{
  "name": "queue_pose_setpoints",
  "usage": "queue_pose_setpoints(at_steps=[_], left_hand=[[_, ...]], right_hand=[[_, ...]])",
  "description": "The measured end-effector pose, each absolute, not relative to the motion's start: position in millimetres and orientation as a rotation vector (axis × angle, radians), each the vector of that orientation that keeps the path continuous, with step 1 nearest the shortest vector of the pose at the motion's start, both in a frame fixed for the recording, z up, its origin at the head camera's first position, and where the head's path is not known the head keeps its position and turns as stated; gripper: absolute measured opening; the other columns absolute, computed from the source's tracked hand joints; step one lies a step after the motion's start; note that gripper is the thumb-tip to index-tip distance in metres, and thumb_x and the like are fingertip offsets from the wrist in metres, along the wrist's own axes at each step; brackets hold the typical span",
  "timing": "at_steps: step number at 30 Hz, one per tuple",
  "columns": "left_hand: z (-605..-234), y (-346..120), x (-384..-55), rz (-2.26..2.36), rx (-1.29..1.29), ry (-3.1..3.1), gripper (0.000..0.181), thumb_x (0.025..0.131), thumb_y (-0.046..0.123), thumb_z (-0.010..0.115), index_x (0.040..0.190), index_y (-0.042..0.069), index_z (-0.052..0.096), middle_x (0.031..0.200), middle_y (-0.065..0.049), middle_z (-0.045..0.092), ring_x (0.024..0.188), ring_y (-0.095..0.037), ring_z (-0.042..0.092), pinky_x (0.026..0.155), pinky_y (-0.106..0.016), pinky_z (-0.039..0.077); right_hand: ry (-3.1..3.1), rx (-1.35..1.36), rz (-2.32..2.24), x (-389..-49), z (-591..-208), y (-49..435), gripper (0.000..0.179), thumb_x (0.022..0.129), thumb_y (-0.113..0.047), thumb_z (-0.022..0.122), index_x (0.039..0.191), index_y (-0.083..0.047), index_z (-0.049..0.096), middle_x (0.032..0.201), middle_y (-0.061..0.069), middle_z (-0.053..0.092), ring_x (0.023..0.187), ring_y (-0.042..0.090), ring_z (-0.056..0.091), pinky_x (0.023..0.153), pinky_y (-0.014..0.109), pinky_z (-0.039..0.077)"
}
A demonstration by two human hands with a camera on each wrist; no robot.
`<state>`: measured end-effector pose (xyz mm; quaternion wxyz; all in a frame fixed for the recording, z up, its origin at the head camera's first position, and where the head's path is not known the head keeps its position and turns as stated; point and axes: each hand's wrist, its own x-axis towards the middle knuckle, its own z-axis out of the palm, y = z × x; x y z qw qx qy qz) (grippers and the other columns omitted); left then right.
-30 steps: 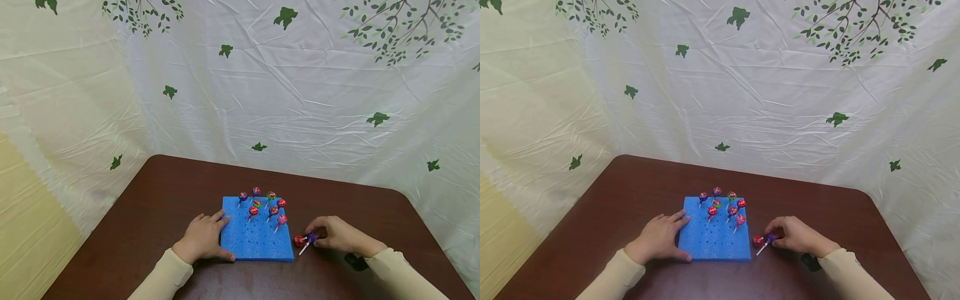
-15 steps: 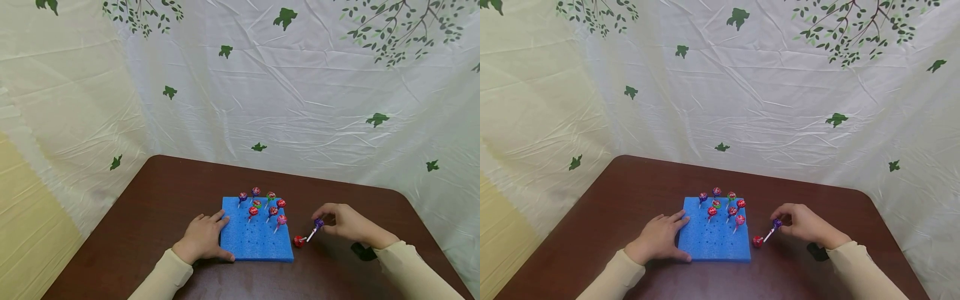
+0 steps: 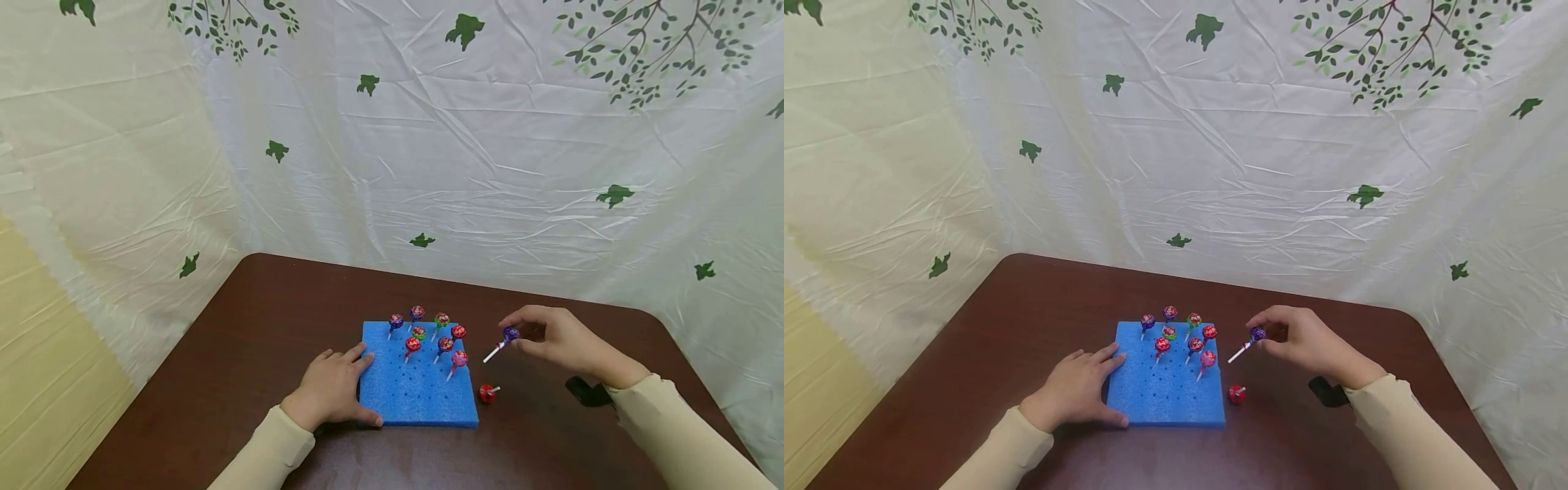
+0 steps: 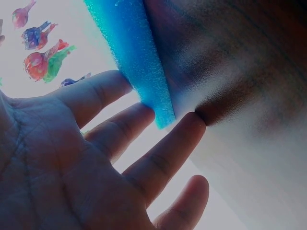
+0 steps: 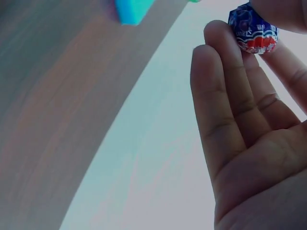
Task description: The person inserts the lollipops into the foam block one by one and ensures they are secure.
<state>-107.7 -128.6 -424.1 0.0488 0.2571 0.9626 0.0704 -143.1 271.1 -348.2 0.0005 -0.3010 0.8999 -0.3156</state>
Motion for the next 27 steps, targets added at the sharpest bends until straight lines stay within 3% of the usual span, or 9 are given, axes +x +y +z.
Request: queue_pose_setpoints(at_steps=[14,23,27], left_hand=[[-425.4,-129.3,-109.3,0.202,0.792,2.937,0.109,0.064,0.082,0.070,0.147,0.013,0.052,0.153,-0.010,0.043,0.125,-0.030,0.056,0.106,-0.052,0.038],[-425.9,-131.1,-107.9,0.212,0.799,2.937,0.109,0.064,0.081,0.071,0.147,0.013,0.052,0.152,-0.010,0.044,0.125,-0.030,0.056,0.106,-0.052,0.038],[-428.0,-131.5,-108.1,0.208,0.804,2.939,0.109,0.064,0.082,0.070,0.147,0.013,0.052,0.152,-0.010,0.044,0.126,-0.030,0.055,0.106,-0.053,0.038]], right_hand=[[2.754,-0.956,-0.974,-147.8,-329.5,234.1,0.036,0.086,-0.003,0.077,0.119,-0.016,0.069,0.097,-0.006,0.068,0.082,0.013,0.065,0.071,0.030,0.057],[2.725,-1.027,-0.878,-151.8,-324.6,210.1,0.031,0.090,-0.022,0.077,0.120,-0.021,0.069,0.109,-0.011,0.068,0.087,0.010,0.064,0.073,0.028,0.055],[2.715,-1.089,-0.844,-153.0,-321.9,197.6,0.032,0.090,-0.022,0.077,0.121,-0.025,0.070,0.116,-0.008,0.068,0.091,0.013,0.062,0.072,0.028,0.054]])
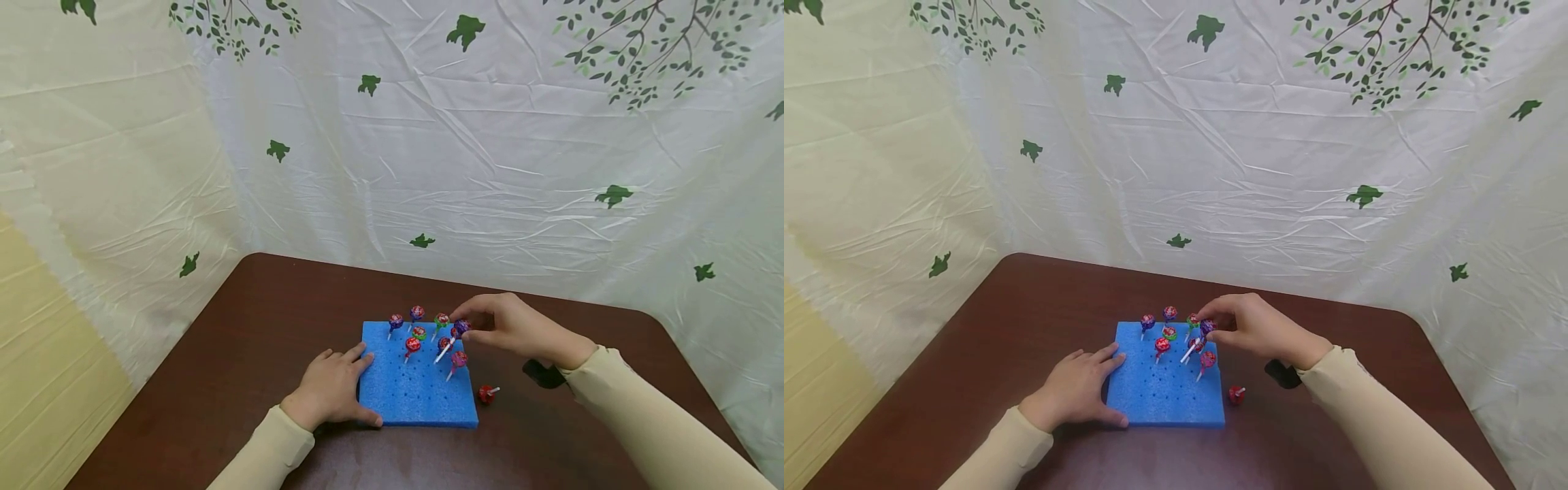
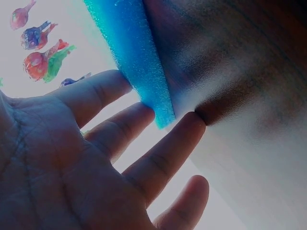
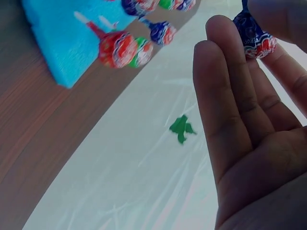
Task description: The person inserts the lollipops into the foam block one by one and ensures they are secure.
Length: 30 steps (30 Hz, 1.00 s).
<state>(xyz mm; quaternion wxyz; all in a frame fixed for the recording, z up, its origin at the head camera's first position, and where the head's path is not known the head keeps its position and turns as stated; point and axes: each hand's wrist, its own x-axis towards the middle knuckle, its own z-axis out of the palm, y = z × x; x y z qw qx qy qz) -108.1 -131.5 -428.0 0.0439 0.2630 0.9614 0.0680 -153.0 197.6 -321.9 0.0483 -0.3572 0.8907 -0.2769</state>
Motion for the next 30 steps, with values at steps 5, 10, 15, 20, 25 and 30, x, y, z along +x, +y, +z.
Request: queue_pose_setpoints(at_steps=[5,10,15,20,25,30], left_hand=[[-428.4,-132.1,-107.6,0.208,0.811,2.937,0.110,0.064,0.082,0.070,0.147,0.013,0.052,0.152,-0.010,0.044,0.127,-0.030,0.054,0.106,-0.054,0.037],[-427.7,-132.3,-106.5,0.212,0.815,2.939,0.109,0.064,0.082,0.070,0.146,0.013,0.053,0.152,-0.010,0.044,0.126,-0.030,0.055,0.106,-0.054,0.038],[-428.2,-132.5,-106.3,0.207,0.816,2.937,0.109,0.063,0.082,0.070,0.146,0.013,0.053,0.152,-0.010,0.045,0.126,-0.030,0.055,0.106,-0.054,0.038],[-429.1,-132.9,-106.9,0.207,0.813,2.935,0.110,0.063,0.083,0.070,0.146,0.013,0.053,0.152,-0.010,0.045,0.127,-0.031,0.054,0.106,-0.055,0.037],[-430.1,-133.7,-107.7,0.192,0.818,2.939,0.110,0.063,0.084,0.069,0.147,0.014,0.052,0.153,-0.009,0.044,0.127,-0.030,0.054,0.107,-0.054,0.037],[-429.1,-134.6,-107.5,0.196,0.823,2.940,0.110,0.063,0.084,0.069,0.146,0.013,0.053,0.152,-0.010,0.044,0.126,-0.030,0.055,0.106,-0.053,0.037]], right_hand=[[2.673,-1.178,-0.843,-156.4,-323.9,182.9,0.036,0.087,-0.009,0.079,0.120,-0.020,0.071,0.117,-0.003,0.068,0.095,0.011,0.064,0.075,0.027,0.056],[2.645,-1.212,-0.804,-155.9,-325.2,170.1,0.035,0.087,-0.006,0.077,0.119,-0.019,0.071,0.117,-0.005,0.066,0.095,0.011,0.063,0.074,0.029,0.057],[2.599,-1.246,-0.779,-155.2,-326.2,158.9,0.033,0.090,-0.006,0.075,0.121,-0.014,0.071,0.118,-0.003,0.067,0.091,0.008,0.064,0.074,0.025,0.056],[2.579,-1.289,-0.714,-154.9,-329.1,149.0,0.032,0.091,-0.009,0.075,0.122,-0.010,0.071,0.117,-0.002,0.067,0.088,0.007,0.065,0.076,0.025,0.056],[2.597,-1.304,-0.605,-153.7,-332.4,137.7,0.031,0.090,-0.012,0.075,0.121,-0.011,0.071,0.115,-0.003,0.066,0.086,0.005,0.065,0.076,0.024,0.055],[2.589,-1.330,-0.507,-152.7,-336.2,124.4,0.028,0.091,-0.013,0.075,0.119,-0.013,0.072,0.115,-0.003,0.067,0.086,0.002,0.064,0.078,0.024,0.055]])
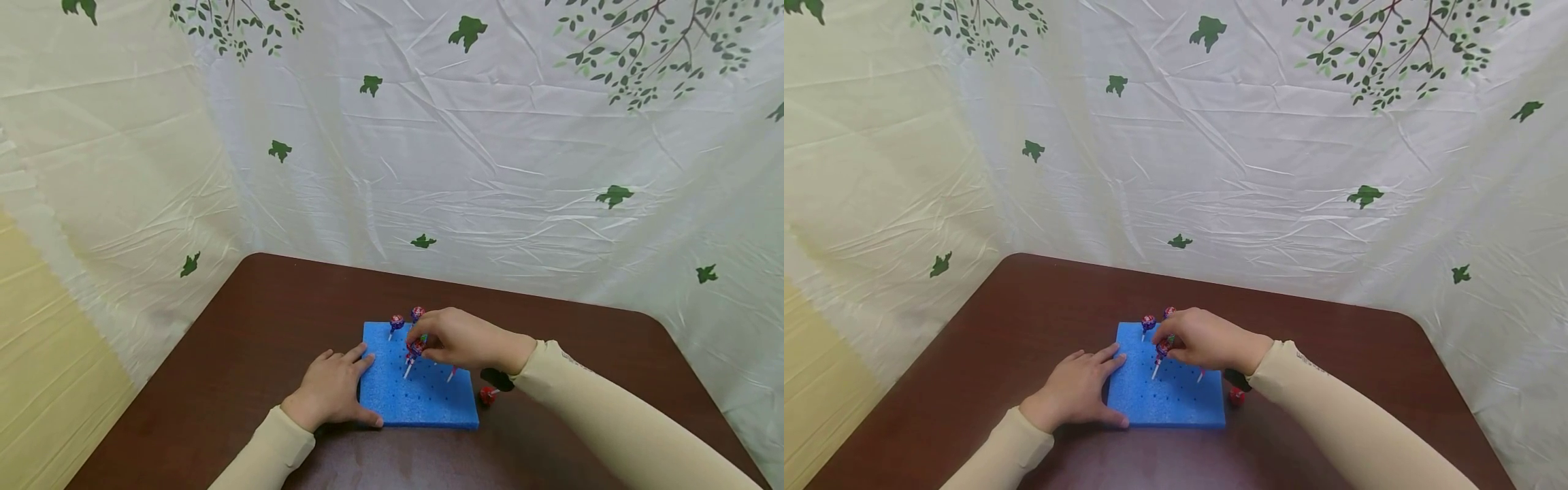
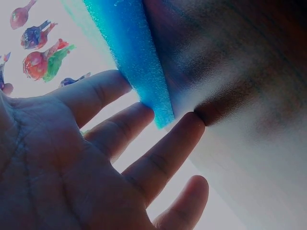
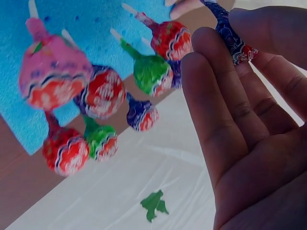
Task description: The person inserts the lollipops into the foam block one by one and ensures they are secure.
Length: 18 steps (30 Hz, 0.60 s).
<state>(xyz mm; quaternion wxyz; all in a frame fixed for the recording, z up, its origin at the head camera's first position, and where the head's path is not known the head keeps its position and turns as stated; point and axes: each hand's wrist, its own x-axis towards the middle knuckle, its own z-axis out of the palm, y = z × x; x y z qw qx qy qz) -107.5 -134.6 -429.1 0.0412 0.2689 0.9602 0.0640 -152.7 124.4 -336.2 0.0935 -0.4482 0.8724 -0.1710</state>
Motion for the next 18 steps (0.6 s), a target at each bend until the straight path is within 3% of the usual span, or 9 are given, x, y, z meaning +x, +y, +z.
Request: queue_pose_setpoints(at_steps=[18], left_hand=[[-429.3,-134.3,-107.7,0.181,0.820,2.945,0.109,0.064,0.084,0.069,0.147,0.014,0.053,0.153,-0.008,0.044,0.127,-0.028,0.054,0.106,-0.051,0.038]], right_hand=[[2.599,-1.425,-0.410,-156.3,-352.1,107.6,0.027,0.089,-0.010,0.075,0.116,-0.008,0.073,0.114,0.000,0.069,0.088,0.006,0.063,0.080,0.024,0.054]])
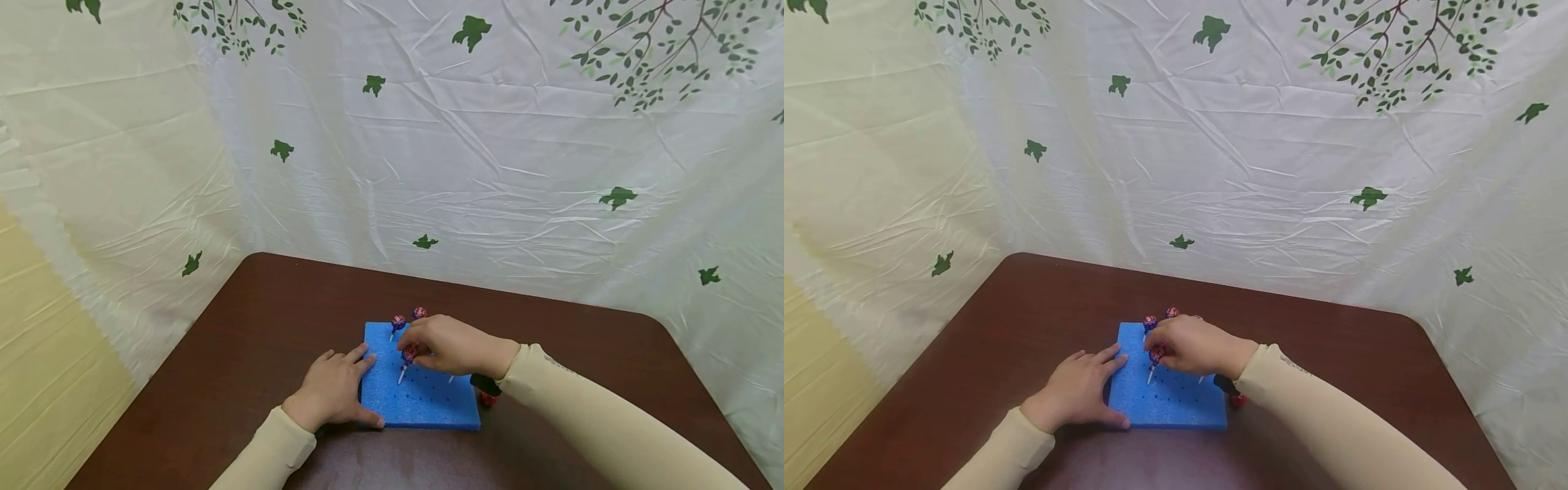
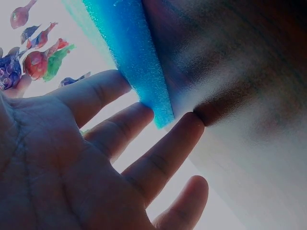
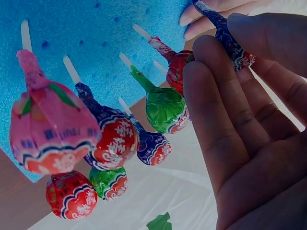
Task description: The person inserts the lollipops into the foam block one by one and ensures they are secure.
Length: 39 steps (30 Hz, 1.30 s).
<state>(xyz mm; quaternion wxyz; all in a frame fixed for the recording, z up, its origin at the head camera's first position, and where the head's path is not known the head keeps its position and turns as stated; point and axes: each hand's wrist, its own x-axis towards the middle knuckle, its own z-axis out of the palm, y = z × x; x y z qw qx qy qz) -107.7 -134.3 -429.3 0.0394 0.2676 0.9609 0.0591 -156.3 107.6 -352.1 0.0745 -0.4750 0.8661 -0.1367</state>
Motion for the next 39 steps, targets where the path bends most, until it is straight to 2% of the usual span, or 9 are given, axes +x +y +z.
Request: queue_pose_setpoints(at_steps=[24,31,39], left_hand=[[-430.1,-135.4,-109.3,0.208,0.832,2.961,0.111,0.063,0.084,0.070,0.146,0.013,0.053,0.151,-0.010,0.046,0.124,-0.029,0.056,0.105,-0.052,0.039],[-430.9,-135.3,-109.4,0.205,0.830,2.957,0.111,0.063,0.084,0.070,0.146,0.013,0.053,0.151,-0.010,0.046,0.124,-0.029,0.057,0.105,-0.052,0.039],[-430.8,-134.8,-108.2,0.199,0.836,2.961,0.111,0.063,0.084,0.069,0.146,0.013,0.053,0.152,-0.010,0.045,0.125,-0.028,0.056,0.105,-0.051,0.039]], right_hand=[[2.616,-1.439,-0.398,-156.1,-356.5,102.8,0.026,0.090,-0.013,0.076,0.116,-0.009,0.073,0.111,0.000,0.069,0.085,0.005,0.061,0.075,0.022,0.053],[2.590,-1.449,-0.407,-156.0,-359.3,102.1,0.026,0.090,-0.010,0.075,0.116,-0.008,0.073,0.110,0.000,0.069,0.087,0.009,0.062,0.076,0.020,0.053],[2.562,-1.439,-0.388,-156.4,-364.7,101.0,0.026,0.090,-0.009,0.074,0.116,-0.007,0.073,0.110,-0.001,0.069,0.090,0.007,0.062,0.079,0.022,0.052]])
